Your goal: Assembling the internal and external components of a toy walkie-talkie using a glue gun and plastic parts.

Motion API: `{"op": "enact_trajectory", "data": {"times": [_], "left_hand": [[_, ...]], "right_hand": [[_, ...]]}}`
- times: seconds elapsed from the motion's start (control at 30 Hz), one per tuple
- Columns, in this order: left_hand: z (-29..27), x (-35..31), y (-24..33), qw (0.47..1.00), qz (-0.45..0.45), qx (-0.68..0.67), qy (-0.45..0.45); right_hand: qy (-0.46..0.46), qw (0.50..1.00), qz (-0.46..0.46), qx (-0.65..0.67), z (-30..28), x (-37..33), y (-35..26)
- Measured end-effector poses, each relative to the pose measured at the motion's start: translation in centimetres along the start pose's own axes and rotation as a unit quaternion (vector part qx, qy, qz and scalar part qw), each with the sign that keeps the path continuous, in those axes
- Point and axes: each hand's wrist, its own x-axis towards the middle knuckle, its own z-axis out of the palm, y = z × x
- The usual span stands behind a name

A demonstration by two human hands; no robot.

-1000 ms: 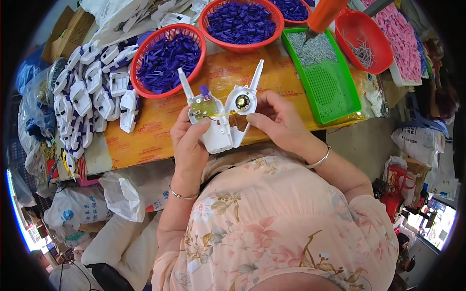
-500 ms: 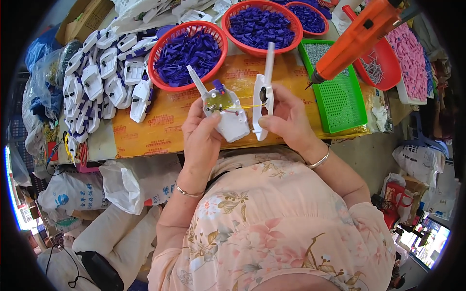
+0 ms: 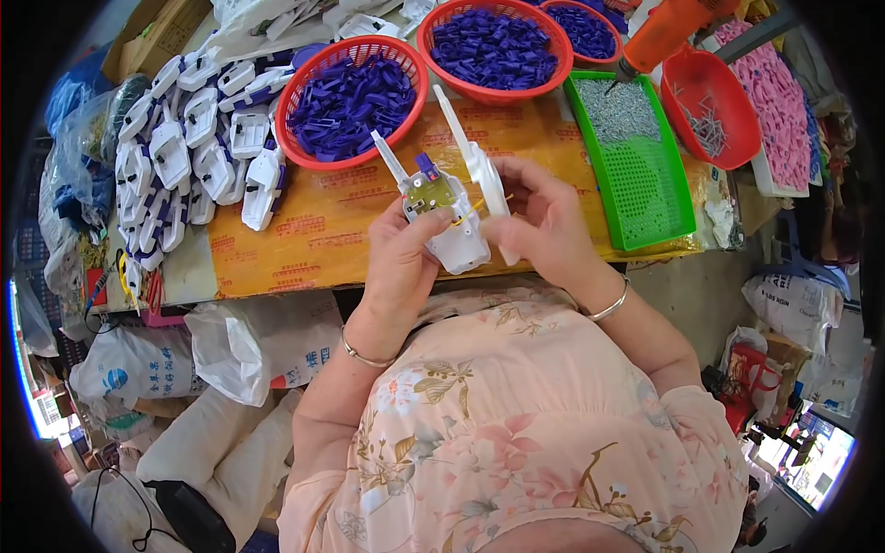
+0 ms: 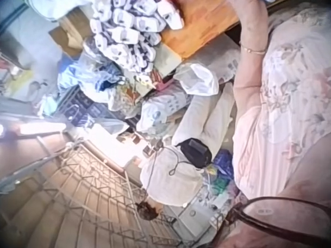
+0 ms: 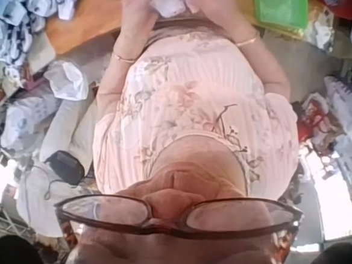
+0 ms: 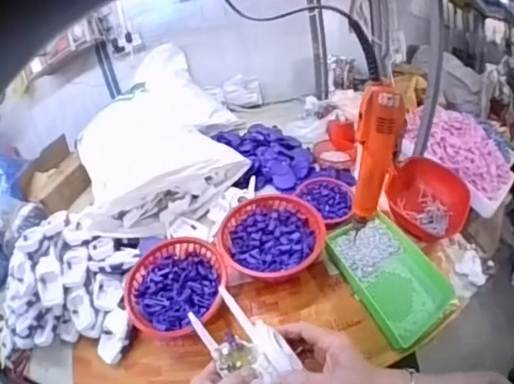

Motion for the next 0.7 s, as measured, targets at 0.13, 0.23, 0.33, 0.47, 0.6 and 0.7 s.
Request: {"op": "enact_trajectory", "data": {"times": [0.13,0.23,0.33,0.47,0.6,0.7], "left_hand": [[-0.2,-0.1,-0.4,1.000,0.007,0.008,0.013],[-0.1,0.3,-0.9,0.999,0.038,0.010,0.032],[0.3,0.5,-1.4,0.997,0.060,-0.021,0.033],[-0.4,0.8,-2.5,0.997,0.064,-0.037,0.011],[-0.1,0.7,-2.2,0.998,0.036,-0.049,0.022],[0.2,0.5,-2.4,0.996,0.056,-0.061,0.022]], "right_hand": [[0.014,0.988,0.103,0.116,0.3,0.5,-0.3],[0.014,0.998,0.063,0.028,1.1,0.1,-0.2],[-0.002,0.981,-0.060,-0.182,1.4,0.1,-0.2],[0.020,0.943,-0.152,-0.296,2.2,0.0,0.6],[0.028,0.930,-0.189,-0.313,2.2,0.1,1.0],[0.021,0.936,-0.188,-0.297,2.4,-0.1,1.2]]}}
